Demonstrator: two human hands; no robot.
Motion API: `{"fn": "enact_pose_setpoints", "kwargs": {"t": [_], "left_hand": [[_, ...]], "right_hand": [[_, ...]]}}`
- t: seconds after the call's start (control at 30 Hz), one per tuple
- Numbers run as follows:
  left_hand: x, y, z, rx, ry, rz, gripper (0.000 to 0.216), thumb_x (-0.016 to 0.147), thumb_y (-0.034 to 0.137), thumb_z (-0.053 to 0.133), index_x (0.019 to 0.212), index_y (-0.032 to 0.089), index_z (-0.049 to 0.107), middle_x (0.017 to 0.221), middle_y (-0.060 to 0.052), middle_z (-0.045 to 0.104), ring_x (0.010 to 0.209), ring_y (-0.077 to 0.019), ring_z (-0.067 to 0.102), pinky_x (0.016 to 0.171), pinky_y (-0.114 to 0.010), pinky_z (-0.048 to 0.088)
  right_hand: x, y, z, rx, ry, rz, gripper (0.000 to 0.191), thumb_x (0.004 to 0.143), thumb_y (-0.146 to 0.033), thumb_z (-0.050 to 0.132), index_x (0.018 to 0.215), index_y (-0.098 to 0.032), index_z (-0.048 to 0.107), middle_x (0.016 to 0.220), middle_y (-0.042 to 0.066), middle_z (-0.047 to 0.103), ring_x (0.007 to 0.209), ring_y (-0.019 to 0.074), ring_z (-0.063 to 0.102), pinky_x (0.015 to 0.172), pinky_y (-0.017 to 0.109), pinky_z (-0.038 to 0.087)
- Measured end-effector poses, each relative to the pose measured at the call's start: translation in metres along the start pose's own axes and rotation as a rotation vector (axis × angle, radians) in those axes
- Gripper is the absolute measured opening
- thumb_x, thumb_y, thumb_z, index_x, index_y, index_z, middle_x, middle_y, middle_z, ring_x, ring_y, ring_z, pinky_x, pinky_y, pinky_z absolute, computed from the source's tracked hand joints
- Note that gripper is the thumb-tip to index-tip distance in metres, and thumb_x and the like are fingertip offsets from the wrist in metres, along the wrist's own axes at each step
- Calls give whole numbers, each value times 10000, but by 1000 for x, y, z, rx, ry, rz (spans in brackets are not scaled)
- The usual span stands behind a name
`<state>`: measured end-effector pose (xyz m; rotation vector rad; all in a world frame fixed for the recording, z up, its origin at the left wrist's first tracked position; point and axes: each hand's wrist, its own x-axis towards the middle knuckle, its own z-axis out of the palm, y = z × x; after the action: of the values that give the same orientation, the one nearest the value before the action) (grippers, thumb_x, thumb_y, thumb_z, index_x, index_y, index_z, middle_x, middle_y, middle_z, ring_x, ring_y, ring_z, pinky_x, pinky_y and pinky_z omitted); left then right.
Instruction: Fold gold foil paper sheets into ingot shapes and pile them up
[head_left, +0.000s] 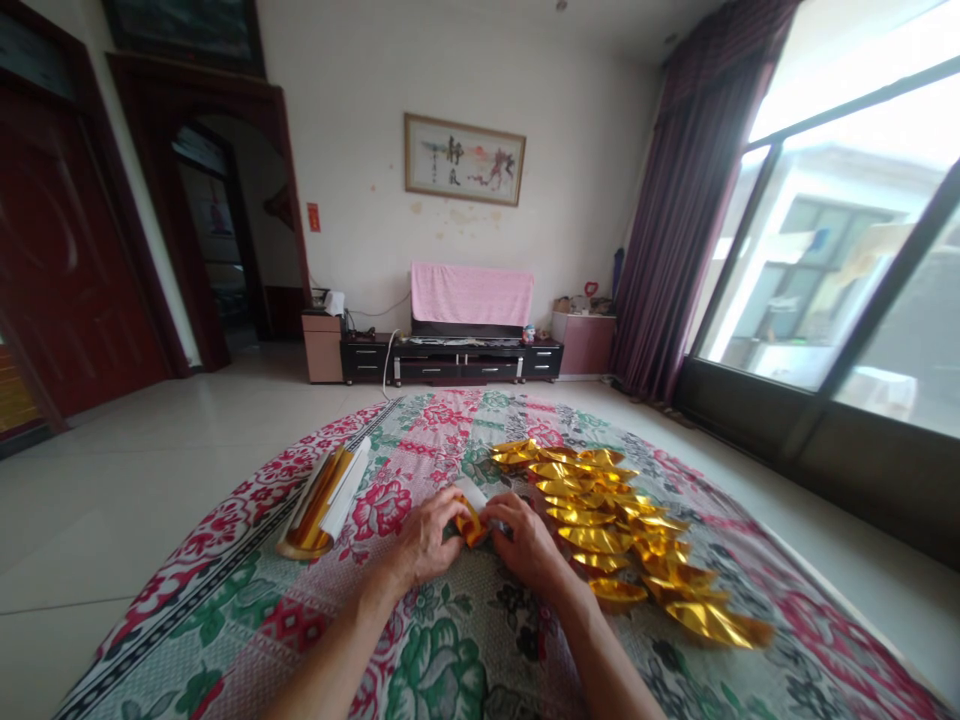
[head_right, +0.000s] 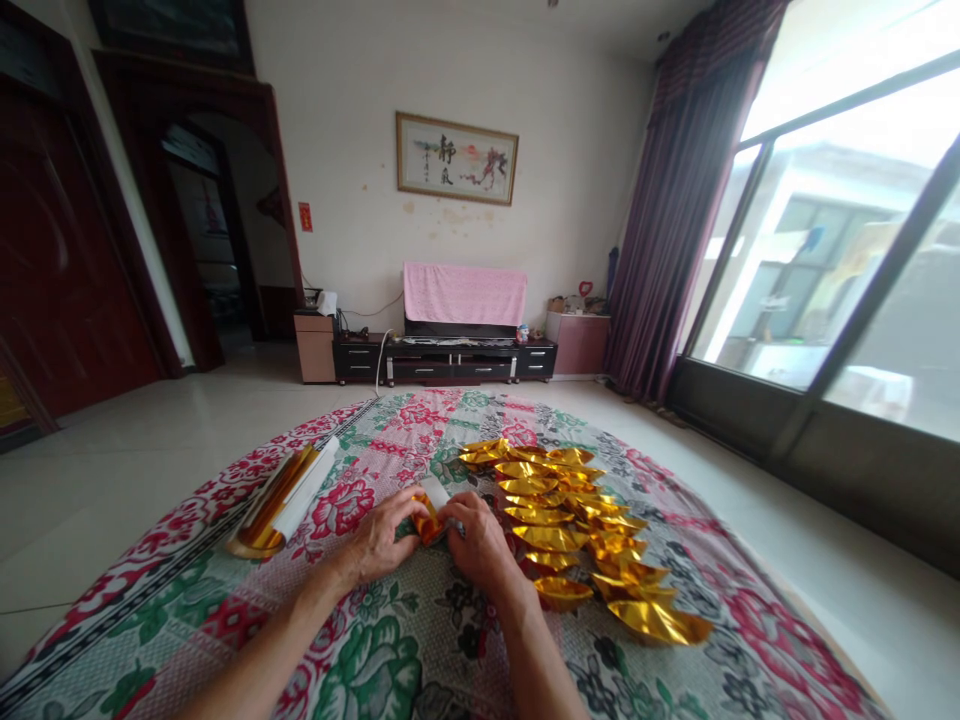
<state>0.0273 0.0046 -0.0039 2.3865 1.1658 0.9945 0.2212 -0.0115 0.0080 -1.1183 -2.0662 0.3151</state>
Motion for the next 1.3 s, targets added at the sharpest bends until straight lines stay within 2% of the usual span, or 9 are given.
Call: {"fn": "enact_pose_setpoints", "kwargs": {"t": [0.23,0.47,0.7,0.97,1.2,1.3], "left_hand": [[0,4,-1,-2,0,2,180,735,149,510,860,215,622,1200,-50,524,1128,-190,487,1007,-343,370],[1,-2,3,2,40,3,151,780,154,471,853,204,593,1188,-61,528,1110,-177,499,1002,-338,376],[1,0,1,-11,57,-7,130,800,163,457,845,196,574,1180,-64,530,1112,-169,496,997,-318,374],[0,2,1,-34,77,13,191,683,78,508,817,199,571,1170,-54,531,1106,-173,497,988,-305,378],[0,3,1,71,75,59,221,653,79,531,818,208,603,1233,-52,481,1179,-215,415,1034,-378,315],[1,7,0,104,80,92,231,660,77,528,831,212,604,1185,-46,504,1135,-213,433,1006,-374,336]], "right_hand": [[1,0,0,-2,11,-7,290,697,-40,472,852,-209,651,939,46,582,884,159,553,816,285,430],[-1,-3,0,-8,4,-16,334,587,-7,480,826,-197,615,973,47,553,916,169,535,839,298,418],[-2,-5,2,-20,24,-17,264,629,-61,548,844,-207,599,974,38,536,941,171,517,862,303,396],[-1,-4,9,-68,78,-21,190,702,-72,527,814,-209,597,904,28,560,883,165,518,812,286,393],[-2,-6,10,-82,97,-26,190,706,-64,502,802,-208,582,897,28,560,877,171,510,805,295,388],[-2,-7,10,-80,102,-19,198,705,-65,496,807,-212,579,900,26,560,880,171,507,808,297,385]]}}
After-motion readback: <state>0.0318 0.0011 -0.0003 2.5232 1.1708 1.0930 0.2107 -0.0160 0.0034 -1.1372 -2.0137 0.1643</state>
